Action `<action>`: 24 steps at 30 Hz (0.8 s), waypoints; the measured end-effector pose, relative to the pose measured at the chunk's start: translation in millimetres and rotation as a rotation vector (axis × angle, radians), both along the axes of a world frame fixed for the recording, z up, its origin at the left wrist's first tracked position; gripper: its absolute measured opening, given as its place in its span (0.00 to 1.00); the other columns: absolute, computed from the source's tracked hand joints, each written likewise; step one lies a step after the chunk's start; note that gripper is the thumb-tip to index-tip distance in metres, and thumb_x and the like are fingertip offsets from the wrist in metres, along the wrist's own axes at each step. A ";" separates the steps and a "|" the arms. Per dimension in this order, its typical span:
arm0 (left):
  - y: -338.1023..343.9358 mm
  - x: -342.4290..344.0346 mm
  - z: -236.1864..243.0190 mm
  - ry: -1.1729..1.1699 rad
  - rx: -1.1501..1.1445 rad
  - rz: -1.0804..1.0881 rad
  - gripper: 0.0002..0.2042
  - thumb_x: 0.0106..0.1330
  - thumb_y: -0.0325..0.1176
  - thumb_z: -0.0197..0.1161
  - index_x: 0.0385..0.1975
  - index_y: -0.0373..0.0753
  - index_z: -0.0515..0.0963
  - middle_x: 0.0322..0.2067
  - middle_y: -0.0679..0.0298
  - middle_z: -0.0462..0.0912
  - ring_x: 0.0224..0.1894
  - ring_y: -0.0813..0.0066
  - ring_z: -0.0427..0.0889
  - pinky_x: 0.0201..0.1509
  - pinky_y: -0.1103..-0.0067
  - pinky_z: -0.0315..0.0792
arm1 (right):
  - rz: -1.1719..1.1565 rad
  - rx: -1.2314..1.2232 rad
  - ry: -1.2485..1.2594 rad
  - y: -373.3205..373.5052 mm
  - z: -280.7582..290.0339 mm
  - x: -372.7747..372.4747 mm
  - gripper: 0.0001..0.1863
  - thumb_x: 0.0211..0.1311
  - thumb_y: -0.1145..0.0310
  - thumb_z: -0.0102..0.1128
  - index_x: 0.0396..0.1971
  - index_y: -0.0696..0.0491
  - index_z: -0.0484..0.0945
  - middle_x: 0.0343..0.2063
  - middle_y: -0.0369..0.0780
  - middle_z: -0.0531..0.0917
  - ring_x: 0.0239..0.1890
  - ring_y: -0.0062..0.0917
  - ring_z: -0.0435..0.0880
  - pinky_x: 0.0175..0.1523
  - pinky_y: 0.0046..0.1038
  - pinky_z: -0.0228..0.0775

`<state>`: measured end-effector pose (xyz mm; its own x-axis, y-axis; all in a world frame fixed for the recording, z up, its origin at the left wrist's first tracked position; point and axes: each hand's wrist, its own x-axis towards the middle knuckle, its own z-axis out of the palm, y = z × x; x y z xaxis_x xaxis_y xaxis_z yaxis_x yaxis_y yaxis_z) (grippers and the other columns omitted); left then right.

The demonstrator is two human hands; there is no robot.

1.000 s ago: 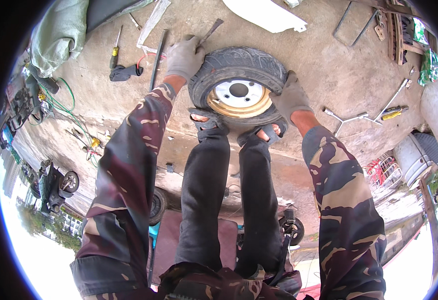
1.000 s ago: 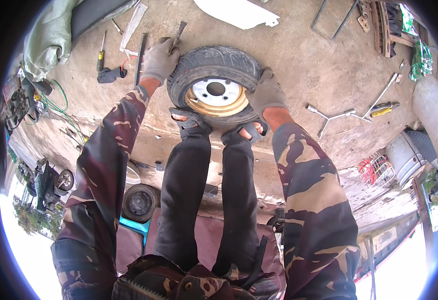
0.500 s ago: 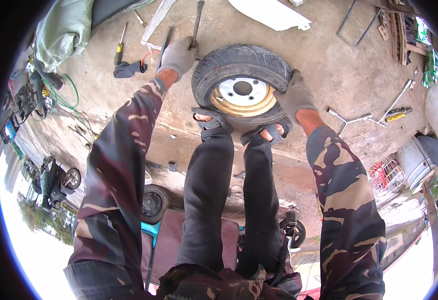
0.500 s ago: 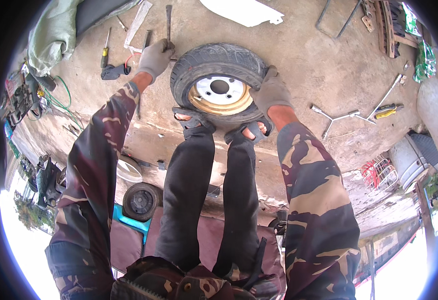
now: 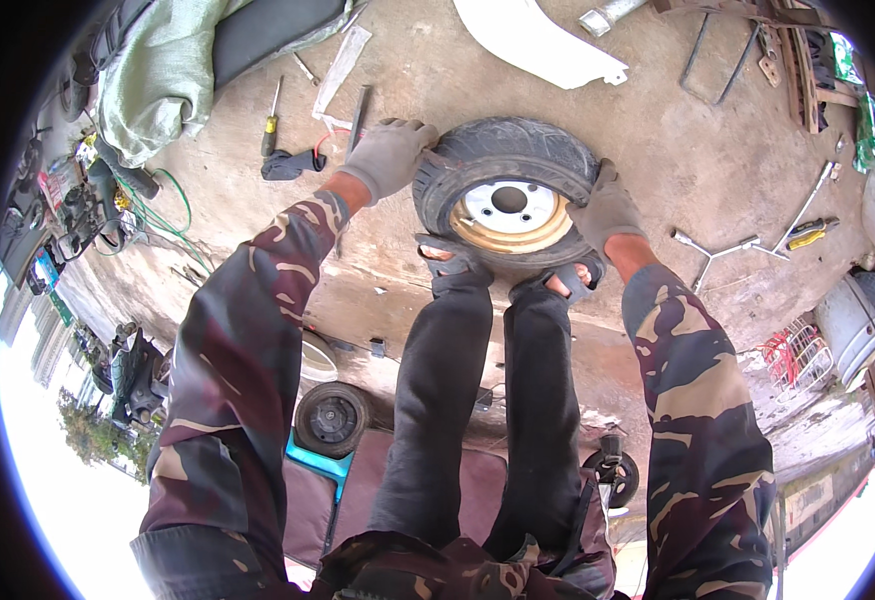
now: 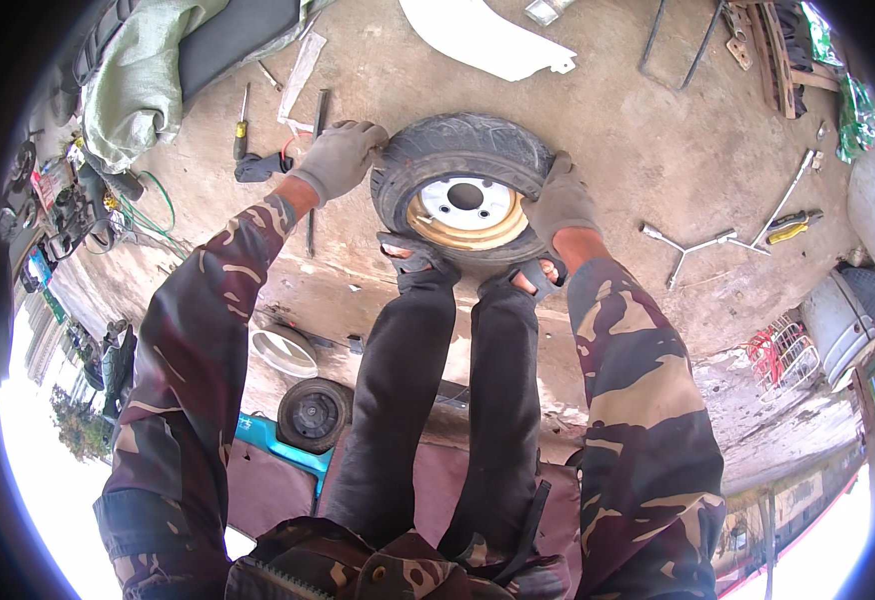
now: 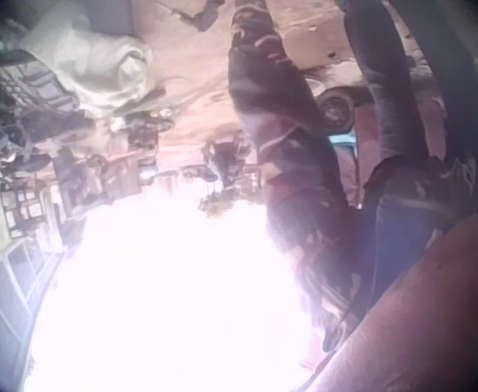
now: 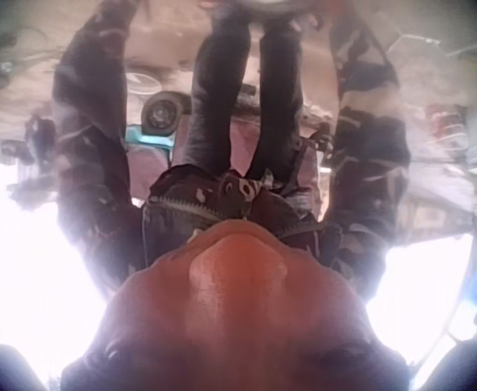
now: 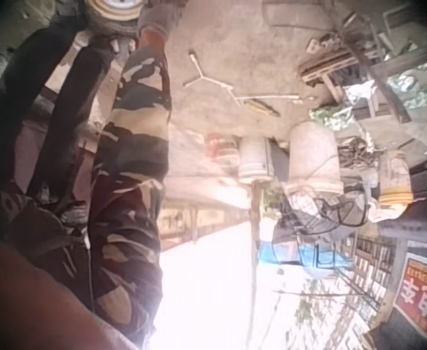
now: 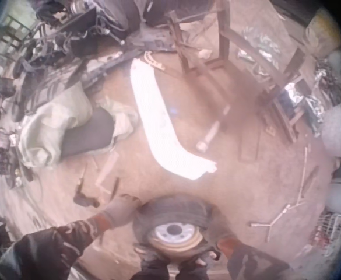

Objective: The person uses a metal pry bar to lever a tire off a small wheel rim. They repeatedly insert the bar between the tire bead and rim, pry, and rotate the tire until it separates. The tire is then lifted off and placed into a white basin.

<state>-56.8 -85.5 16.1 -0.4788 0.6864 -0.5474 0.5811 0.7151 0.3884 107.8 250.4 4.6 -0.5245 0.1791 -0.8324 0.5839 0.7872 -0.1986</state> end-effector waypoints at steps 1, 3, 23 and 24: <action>-0.8 -1.1 0.4 0.006 0.001 -0.011 0.12 0.72 0.31 0.60 0.52 0.42 0.81 0.46 0.55 0.86 0.54 0.50 0.84 0.64 0.60 0.74 | 0.002 0.002 0.013 -0.4 0.6 -0.4 0.51 0.60 0.56 0.79 0.73 0.60 0.55 0.66 0.60 0.74 0.65 0.55 0.80 0.68 0.48 0.77; -2.8 -2.5 0.1 0.020 -0.014 -0.054 0.14 0.74 0.34 0.59 0.56 0.43 0.80 0.47 0.52 0.87 0.52 0.48 0.87 0.62 0.58 0.76 | 0.008 0.009 0.009 -0.5 2.4 -1.3 0.50 0.60 0.56 0.79 0.73 0.59 0.56 0.66 0.60 0.73 0.65 0.55 0.80 0.68 0.48 0.77; -19.2 42.1 154.3 -0.444 -0.294 0.450 0.20 0.81 0.49 0.59 0.42 0.34 0.83 0.28 0.52 0.86 0.34 0.57 0.90 0.42 0.63 0.82 | 0.002 0.006 0.102 -0.4 0.9 0.7 0.47 0.57 0.54 0.80 0.68 0.60 0.62 0.63 0.60 0.79 0.65 0.55 0.81 0.69 0.46 0.76; -16.5 65.1 151.5 -0.578 -0.218 0.565 0.20 0.82 0.48 0.60 0.44 0.33 0.83 0.25 0.54 0.85 0.33 0.65 0.90 0.40 0.68 0.82 | 0.003 -0.011 0.107 0.7 1.0 1.6 0.47 0.57 0.55 0.80 0.68 0.60 0.62 0.63 0.60 0.79 0.65 0.55 0.81 0.69 0.47 0.76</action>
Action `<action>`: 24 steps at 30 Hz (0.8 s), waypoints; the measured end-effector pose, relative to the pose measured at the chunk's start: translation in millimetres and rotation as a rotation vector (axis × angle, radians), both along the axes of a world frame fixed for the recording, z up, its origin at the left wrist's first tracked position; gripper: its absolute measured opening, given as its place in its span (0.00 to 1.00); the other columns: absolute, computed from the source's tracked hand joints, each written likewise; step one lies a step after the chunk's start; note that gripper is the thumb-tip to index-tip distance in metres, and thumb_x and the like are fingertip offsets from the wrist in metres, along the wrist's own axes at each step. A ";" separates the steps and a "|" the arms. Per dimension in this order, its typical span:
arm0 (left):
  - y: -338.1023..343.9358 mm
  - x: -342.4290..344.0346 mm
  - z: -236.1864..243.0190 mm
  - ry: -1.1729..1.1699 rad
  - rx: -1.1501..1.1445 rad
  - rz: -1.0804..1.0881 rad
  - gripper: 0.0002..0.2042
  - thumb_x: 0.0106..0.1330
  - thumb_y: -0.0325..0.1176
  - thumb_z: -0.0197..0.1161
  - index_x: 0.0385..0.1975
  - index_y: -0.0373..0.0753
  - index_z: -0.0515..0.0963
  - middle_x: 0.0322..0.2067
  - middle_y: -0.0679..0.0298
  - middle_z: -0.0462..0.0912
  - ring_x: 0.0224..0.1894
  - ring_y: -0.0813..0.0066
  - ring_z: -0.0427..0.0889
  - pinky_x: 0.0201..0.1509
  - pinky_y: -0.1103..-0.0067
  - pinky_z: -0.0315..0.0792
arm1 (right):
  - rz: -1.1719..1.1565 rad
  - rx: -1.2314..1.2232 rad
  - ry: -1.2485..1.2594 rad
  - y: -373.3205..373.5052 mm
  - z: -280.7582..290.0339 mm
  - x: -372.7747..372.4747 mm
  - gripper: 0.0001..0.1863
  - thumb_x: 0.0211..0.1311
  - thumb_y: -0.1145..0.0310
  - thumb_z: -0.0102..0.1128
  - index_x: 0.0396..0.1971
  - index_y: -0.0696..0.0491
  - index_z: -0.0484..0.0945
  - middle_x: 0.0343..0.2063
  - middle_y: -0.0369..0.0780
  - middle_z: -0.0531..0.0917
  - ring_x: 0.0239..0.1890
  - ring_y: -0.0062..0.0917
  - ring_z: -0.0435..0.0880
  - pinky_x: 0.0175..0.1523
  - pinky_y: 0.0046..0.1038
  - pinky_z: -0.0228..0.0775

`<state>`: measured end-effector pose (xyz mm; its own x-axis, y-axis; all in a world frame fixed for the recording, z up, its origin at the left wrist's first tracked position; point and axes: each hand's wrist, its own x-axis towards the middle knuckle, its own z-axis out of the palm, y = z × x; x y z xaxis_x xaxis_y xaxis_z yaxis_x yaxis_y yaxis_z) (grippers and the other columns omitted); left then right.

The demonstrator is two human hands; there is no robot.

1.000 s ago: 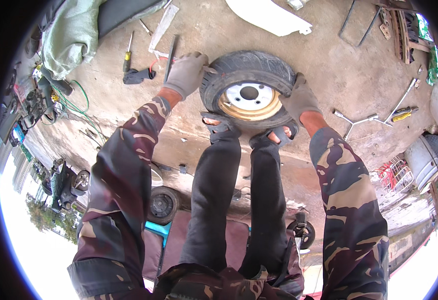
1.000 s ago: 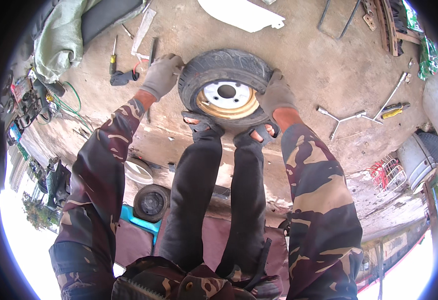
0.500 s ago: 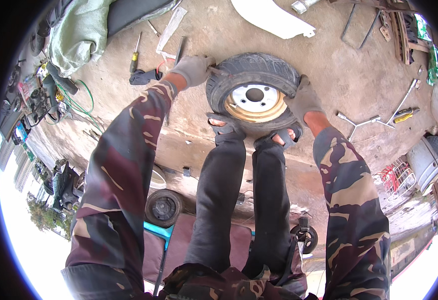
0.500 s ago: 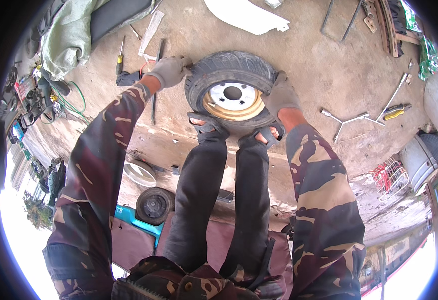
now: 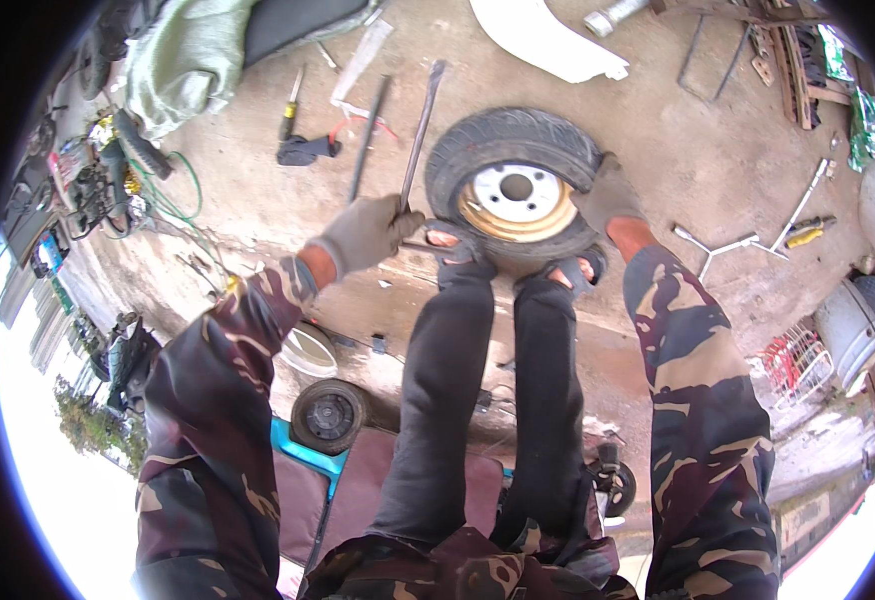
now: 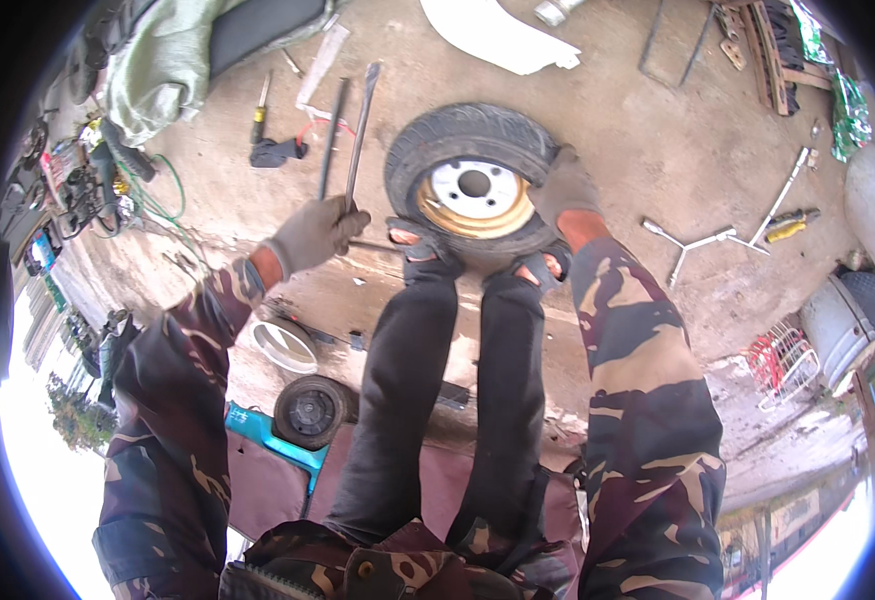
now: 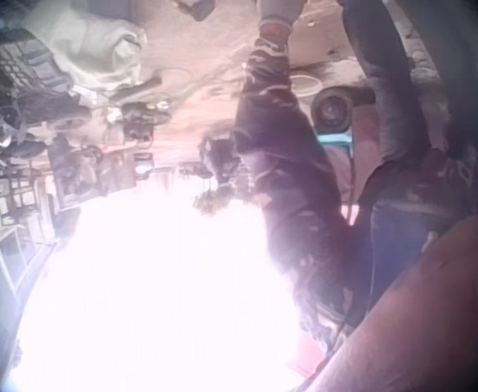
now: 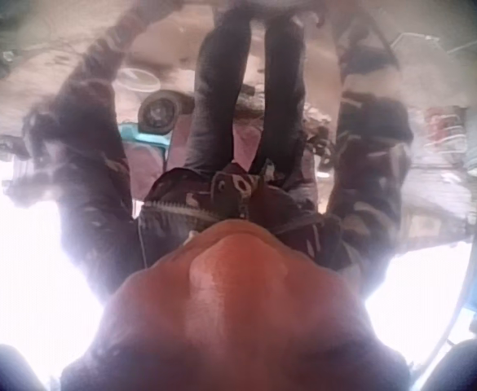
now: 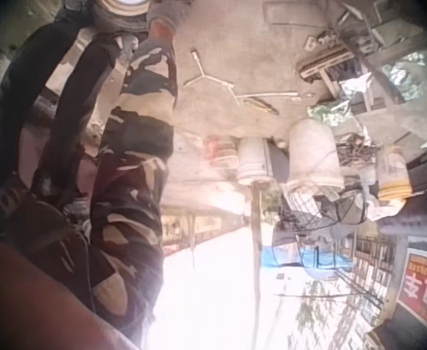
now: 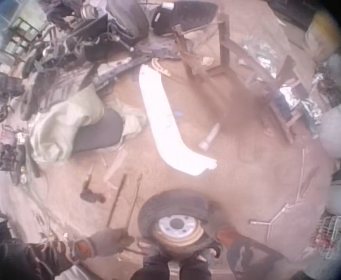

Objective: The person uses a metal pry bar to lever a tire off a small wheel rim. They repeatedly insert the bar between the tire bead and rim, pry, and rotate the tire until it separates. The tire is then lifted off and placed into a white basin.

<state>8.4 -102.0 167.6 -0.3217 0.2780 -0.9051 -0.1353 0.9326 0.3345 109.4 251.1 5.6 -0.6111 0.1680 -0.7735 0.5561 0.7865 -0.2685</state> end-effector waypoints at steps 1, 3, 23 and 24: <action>4.5 26.1 -4.0 -0.074 0.038 0.083 0.18 0.82 0.46 0.60 0.45 0.33 0.82 0.27 0.57 0.85 0.33 0.70 0.89 0.38 0.71 0.81 | -0.001 -0.006 -0.009 1.6 -0.2 -0.2 0.46 0.57 0.55 0.80 0.68 0.60 0.62 0.63 0.60 0.79 0.65 0.55 0.81 0.69 0.47 0.76; 19.1 69.9 -24.1 -0.224 0.123 0.202 0.15 0.83 0.43 0.58 0.48 0.35 0.79 0.33 0.64 0.85 0.34 0.77 0.86 0.37 0.76 0.81 | -0.001 -0.042 -0.031 5.3 0.0 -0.3 0.49 0.58 0.54 0.78 0.71 0.64 0.60 0.63 0.63 0.77 0.66 0.57 0.80 0.71 0.47 0.74; 66.1 174.6 -178.6 0.068 0.230 -0.207 0.16 0.77 0.46 0.58 0.48 0.38 0.80 0.40 0.47 0.89 0.45 0.40 0.88 0.50 0.54 0.79 | 0.130 -0.087 -0.039 15.9 0.7 -3.8 0.45 0.61 0.49 0.77 0.64 0.66 0.64 0.59 0.64 0.81 0.62 0.57 0.84 0.67 0.46 0.76; 65.9 173.5 -181.7 0.089 0.211 -0.220 0.17 0.77 0.46 0.58 0.47 0.37 0.80 0.40 0.46 0.89 0.45 0.40 0.88 0.50 0.53 0.79 | 0.131 -0.090 -0.036 16.0 0.2 -3.5 0.45 0.60 0.49 0.77 0.63 0.66 0.64 0.59 0.64 0.81 0.62 0.57 0.84 0.67 0.46 0.76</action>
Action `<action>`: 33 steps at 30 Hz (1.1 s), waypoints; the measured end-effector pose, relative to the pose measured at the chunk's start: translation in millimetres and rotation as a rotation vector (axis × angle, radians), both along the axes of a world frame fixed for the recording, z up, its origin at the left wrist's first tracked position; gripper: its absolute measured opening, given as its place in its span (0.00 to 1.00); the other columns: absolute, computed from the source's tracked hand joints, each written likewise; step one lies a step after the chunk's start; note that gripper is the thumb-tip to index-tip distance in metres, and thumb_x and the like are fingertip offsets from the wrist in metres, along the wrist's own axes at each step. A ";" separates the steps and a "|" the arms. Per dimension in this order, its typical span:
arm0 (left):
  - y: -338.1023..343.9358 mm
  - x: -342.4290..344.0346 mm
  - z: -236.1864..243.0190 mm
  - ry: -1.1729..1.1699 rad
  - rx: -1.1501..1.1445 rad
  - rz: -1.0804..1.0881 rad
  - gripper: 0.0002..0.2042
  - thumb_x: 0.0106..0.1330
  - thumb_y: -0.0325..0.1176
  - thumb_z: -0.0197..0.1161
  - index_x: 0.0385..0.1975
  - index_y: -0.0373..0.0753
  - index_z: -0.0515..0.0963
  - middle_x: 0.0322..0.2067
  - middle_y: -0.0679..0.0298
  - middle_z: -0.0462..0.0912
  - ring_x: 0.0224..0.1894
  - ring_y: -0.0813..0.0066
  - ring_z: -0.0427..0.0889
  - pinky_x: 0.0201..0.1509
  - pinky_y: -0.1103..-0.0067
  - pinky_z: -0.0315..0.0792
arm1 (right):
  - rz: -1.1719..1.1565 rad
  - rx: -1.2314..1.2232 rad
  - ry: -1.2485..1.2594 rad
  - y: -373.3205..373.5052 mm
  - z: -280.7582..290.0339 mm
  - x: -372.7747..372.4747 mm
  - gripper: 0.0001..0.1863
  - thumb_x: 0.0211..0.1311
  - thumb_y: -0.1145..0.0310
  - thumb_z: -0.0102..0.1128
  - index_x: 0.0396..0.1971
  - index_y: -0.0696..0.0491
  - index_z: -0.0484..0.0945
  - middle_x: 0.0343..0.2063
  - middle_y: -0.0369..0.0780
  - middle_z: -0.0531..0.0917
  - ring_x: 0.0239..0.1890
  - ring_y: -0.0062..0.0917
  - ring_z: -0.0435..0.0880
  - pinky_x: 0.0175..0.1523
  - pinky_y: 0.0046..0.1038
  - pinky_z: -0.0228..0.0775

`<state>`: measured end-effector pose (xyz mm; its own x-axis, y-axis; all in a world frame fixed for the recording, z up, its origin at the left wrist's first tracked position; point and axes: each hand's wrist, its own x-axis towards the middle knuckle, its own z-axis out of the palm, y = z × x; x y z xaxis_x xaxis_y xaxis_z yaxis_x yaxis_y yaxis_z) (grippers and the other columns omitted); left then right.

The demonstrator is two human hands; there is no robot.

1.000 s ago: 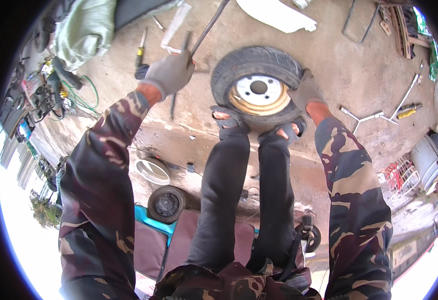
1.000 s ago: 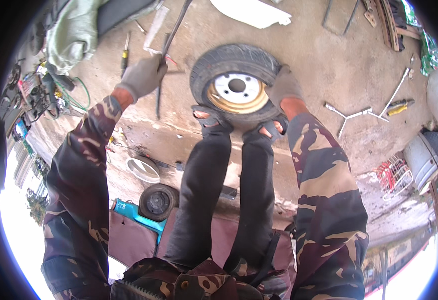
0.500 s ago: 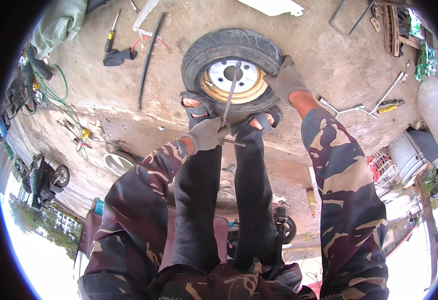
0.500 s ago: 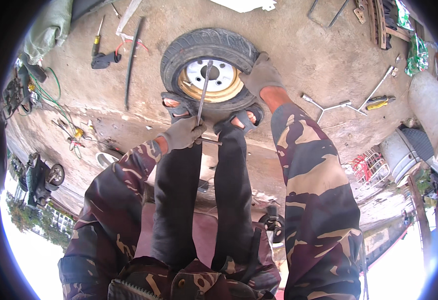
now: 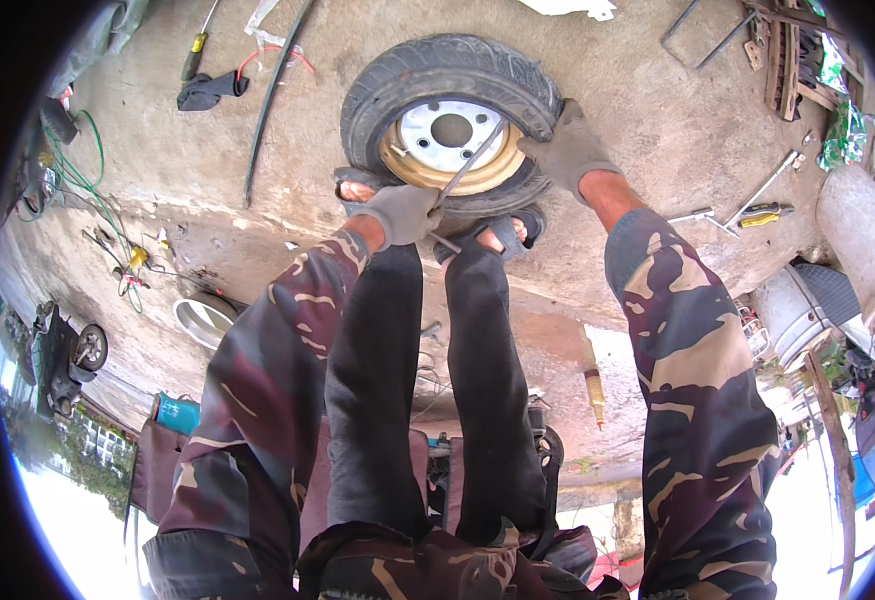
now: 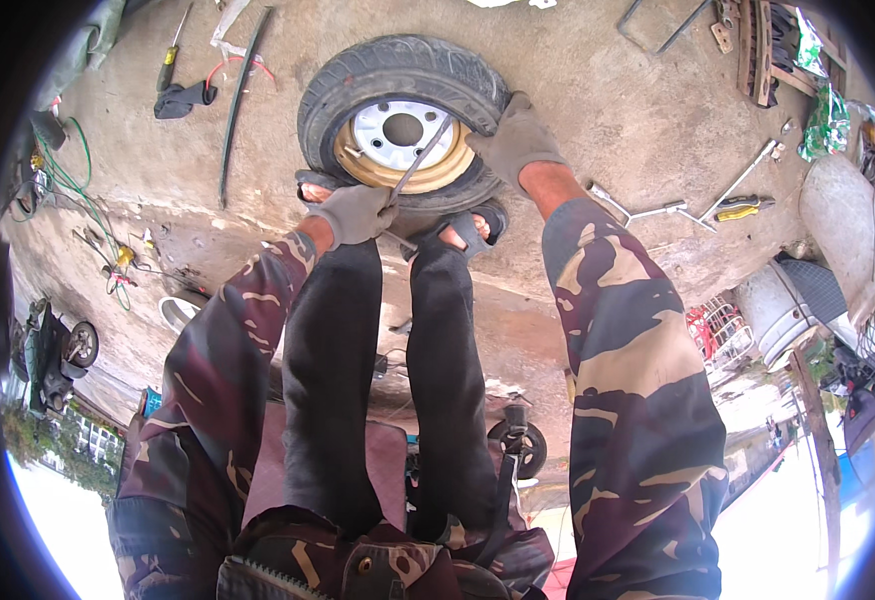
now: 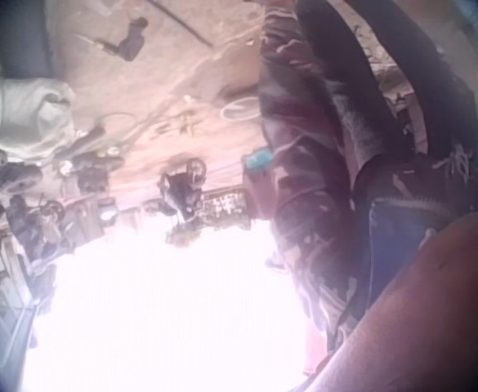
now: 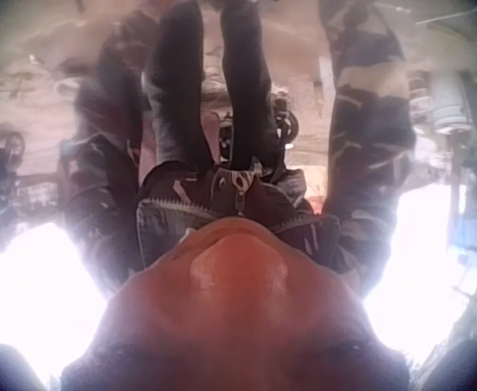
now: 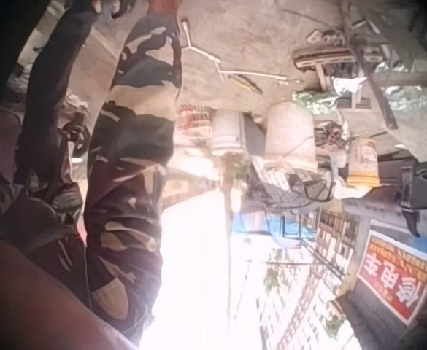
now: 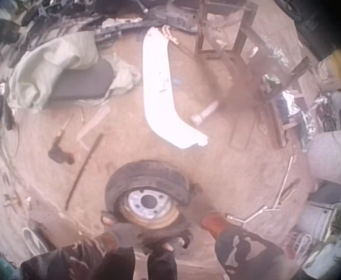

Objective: The person uses a metal pry bar to lever a tire off a small wheel rim. They repeatedly insert the bar between the tire bead and rim, pry, and rotate the tire until it separates. The tire is then lifted off and placed into a white basin.

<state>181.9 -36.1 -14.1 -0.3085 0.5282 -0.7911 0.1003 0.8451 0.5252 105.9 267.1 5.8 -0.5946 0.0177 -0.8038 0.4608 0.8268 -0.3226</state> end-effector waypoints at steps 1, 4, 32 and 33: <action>0.4 -0.3 -3.3 0.011 0.045 0.047 0.18 0.77 0.47 0.58 0.46 0.36 0.80 0.40 0.45 0.89 0.45 0.41 0.88 0.49 0.52 0.79 | -0.002 0.007 -0.006 0.1 -0.6 0.4 0.45 0.60 0.49 0.77 0.63 0.66 0.64 0.59 0.64 0.81 0.61 0.57 0.84 0.67 0.46 0.77; 0.7 4.0 -10.0 0.039 0.056 0.048 0.17 0.77 0.47 0.59 0.45 0.36 0.80 0.38 0.46 0.89 0.42 0.41 0.88 0.47 0.51 0.80 | 0.011 0.021 0.007 0.9 -2.8 1.2 0.45 0.60 0.49 0.77 0.63 0.66 0.65 0.59 0.64 0.80 0.62 0.58 0.84 0.67 0.46 0.77; 18.8 -41.8 68.3 -0.099 -0.078 -0.028 0.20 0.77 0.45 0.56 0.42 0.30 0.82 0.37 0.38 0.88 0.42 0.34 0.87 0.52 0.49 0.79 | 0.098 0.073 -0.082 -4.9 14.8 -11.9 0.46 0.66 0.44 0.73 0.64 0.69 0.63 0.57 0.63 0.82 0.60 0.56 0.85 0.65 0.45 0.78; 19.1 -49.3 75.1 -0.117 -0.100 -0.069 0.19 0.76 0.44 0.56 0.43 0.31 0.82 0.37 0.38 0.88 0.42 0.34 0.88 0.52 0.49 0.79 | 0.090 0.065 -0.076 -5.1 15.2 -11.8 0.46 0.65 0.44 0.73 0.63 0.69 0.64 0.57 0.64 0.82 0.59 0.58 0.85 0.65 0.46 0.78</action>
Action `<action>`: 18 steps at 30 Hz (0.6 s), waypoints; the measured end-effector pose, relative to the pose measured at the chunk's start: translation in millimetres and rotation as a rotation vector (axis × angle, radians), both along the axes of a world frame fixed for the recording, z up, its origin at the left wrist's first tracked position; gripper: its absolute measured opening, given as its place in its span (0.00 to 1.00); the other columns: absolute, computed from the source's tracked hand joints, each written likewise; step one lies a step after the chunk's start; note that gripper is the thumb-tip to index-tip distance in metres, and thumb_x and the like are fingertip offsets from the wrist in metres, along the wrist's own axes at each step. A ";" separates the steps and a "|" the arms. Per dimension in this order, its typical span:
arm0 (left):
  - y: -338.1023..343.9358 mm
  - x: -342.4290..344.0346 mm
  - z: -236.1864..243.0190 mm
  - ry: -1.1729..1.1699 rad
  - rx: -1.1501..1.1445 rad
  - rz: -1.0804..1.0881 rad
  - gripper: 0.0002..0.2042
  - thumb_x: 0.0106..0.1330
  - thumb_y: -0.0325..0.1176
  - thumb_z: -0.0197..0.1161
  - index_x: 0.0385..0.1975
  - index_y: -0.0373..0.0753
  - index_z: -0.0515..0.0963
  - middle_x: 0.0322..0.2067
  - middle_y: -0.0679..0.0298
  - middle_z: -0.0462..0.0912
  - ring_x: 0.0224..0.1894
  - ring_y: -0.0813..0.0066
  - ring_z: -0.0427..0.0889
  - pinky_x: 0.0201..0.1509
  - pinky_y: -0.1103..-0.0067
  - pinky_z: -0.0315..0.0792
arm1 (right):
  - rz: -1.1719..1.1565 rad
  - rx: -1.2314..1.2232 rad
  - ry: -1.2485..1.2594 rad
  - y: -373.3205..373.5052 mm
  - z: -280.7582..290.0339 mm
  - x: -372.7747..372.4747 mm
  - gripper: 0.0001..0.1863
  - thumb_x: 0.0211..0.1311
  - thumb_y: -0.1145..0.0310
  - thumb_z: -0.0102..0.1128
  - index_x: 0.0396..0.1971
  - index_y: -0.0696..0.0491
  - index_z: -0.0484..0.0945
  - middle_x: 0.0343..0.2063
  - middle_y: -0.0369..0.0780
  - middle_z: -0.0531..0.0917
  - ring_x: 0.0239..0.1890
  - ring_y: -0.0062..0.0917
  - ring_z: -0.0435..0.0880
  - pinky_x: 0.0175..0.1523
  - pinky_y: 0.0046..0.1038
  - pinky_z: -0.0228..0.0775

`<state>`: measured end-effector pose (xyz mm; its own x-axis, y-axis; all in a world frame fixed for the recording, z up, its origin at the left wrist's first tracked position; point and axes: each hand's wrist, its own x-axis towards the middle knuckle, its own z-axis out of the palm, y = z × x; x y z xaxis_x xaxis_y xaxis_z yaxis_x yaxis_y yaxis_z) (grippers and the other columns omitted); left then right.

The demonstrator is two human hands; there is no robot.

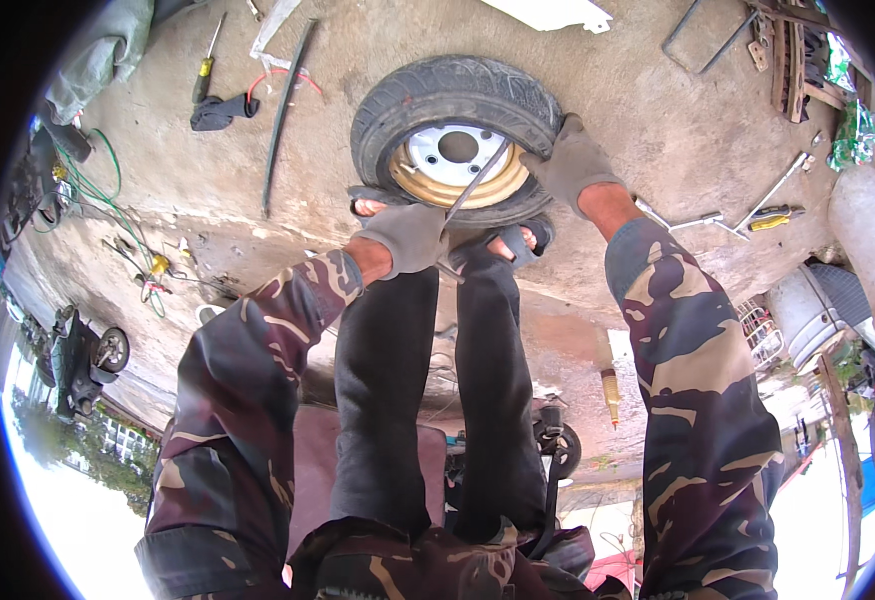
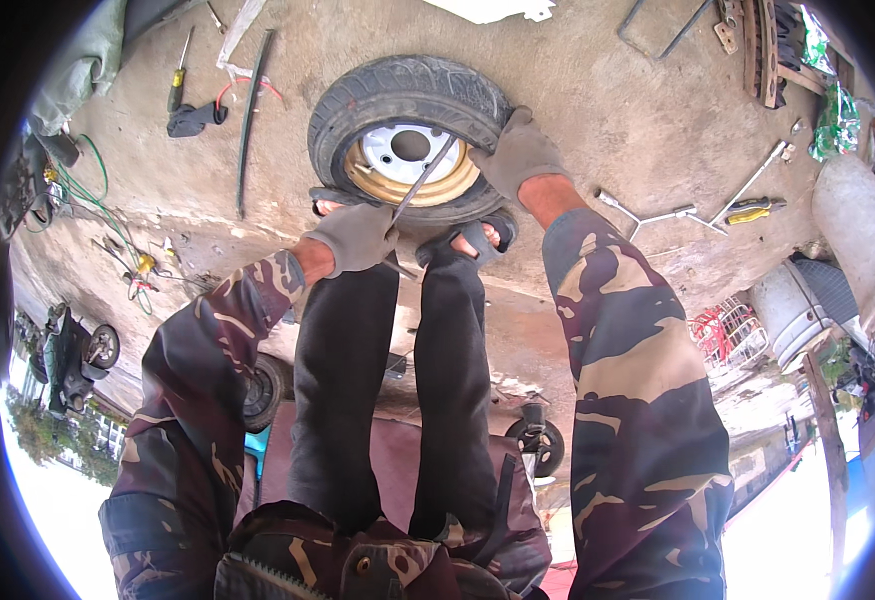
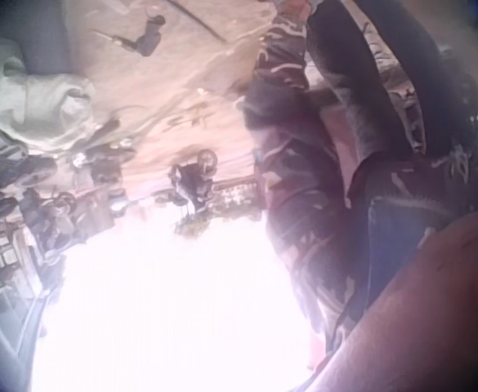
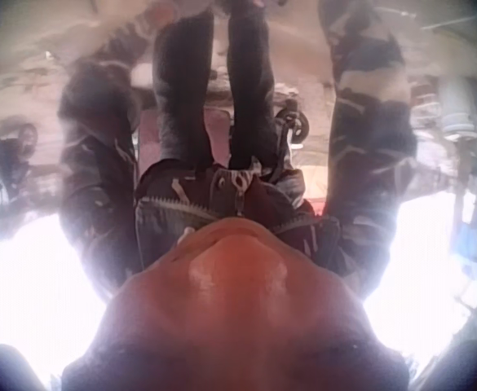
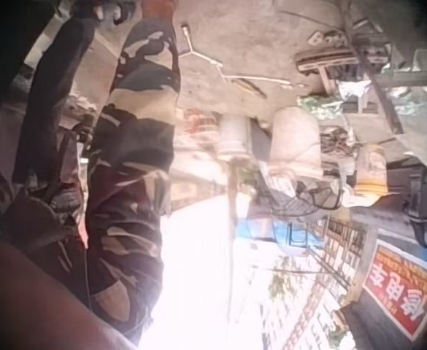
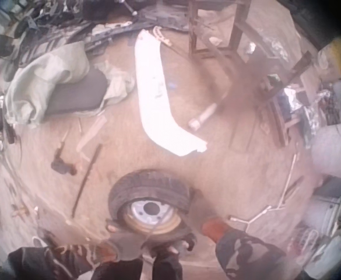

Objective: The person uses a metal pry bar to lever a tire off a small wheel rim. They repeatedly insert the bar between the tire bead and rim, pry, and rotate the tire until it separates. The tire is then lifted off and placed into a white basin.

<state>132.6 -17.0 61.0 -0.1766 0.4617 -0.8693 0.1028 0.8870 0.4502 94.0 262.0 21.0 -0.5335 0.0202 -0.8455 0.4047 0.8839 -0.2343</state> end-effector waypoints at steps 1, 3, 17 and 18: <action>0.3 -9.5 4.8 -0.016 -0.023 -0.044 0.18 0.76 0.43 0.56 0.43 0.31 0.83 0.37 0.38 0.88 0.42 0.34 0.88 0.52 0.50 0.79 | -0.012 0.004 0.005 0.5 -0.1 0.0 0.46 0.64 0.45 0.74 0.63 0.68 0.65 0.56 0.65 0.82 0.59 0.59 0.85 0.64 0.47 0.78; 1.9 -24.6 16.6 -0.035 -0.042 -0.084 0.17 0.75 0.42 0.56 0.44 0.33 0.83 0.37 0.38 0.88 0.42 0.35 0.88 0.52 0.51 0.80 | -0.024 -0.018 0.027 1.5 -1.6 0.4 0.45 0.64 0.45 0.74 0.63 0.68 0.64 0.56 0.65 0.82 0.59 0.59 0.85 0.64 0.47 0.78; 92.2 -200.2 71.2 0.410 0.527 -0.321 0.23 0.62 0.33 0.69 0.59 0.37 0.80 0.44 0.53 0.86 0.40 0.51 0.85 0.45 0.61 0.81 | -0.044 0.020 0.223 -0.7 -18.6 14.2 0.53 0.62 0.46 0.75 0.72 0.67 0.57 0.64 0.63 0.77 0.62 0.54 0.84 0.65 0.44 0.80; 89.4 -206.5 76.3 0.304 0.508 -0.204 0.26 0.61 0.32 0.69 0.61 0.36 0.79 0.46 0.53 0.85 0.39 0.51 0.85 0.43 0.62 0.81 | -0.078 -0.023 0.153 2.0 -21.3 8.3 0.54 0.61 0.46 0.76 0.73 0.67 0.57 0.63 0.62 0.77 0.62 0.54 0.84 0.65 0.45 0.80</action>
<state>-73.9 72.4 137.3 -0.2464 0.8549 -0.4566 0.4373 0.5185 0.7348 102.3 264.0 -0.2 -0.6539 0.0477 -0.7551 0.4297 0.8448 -0.3188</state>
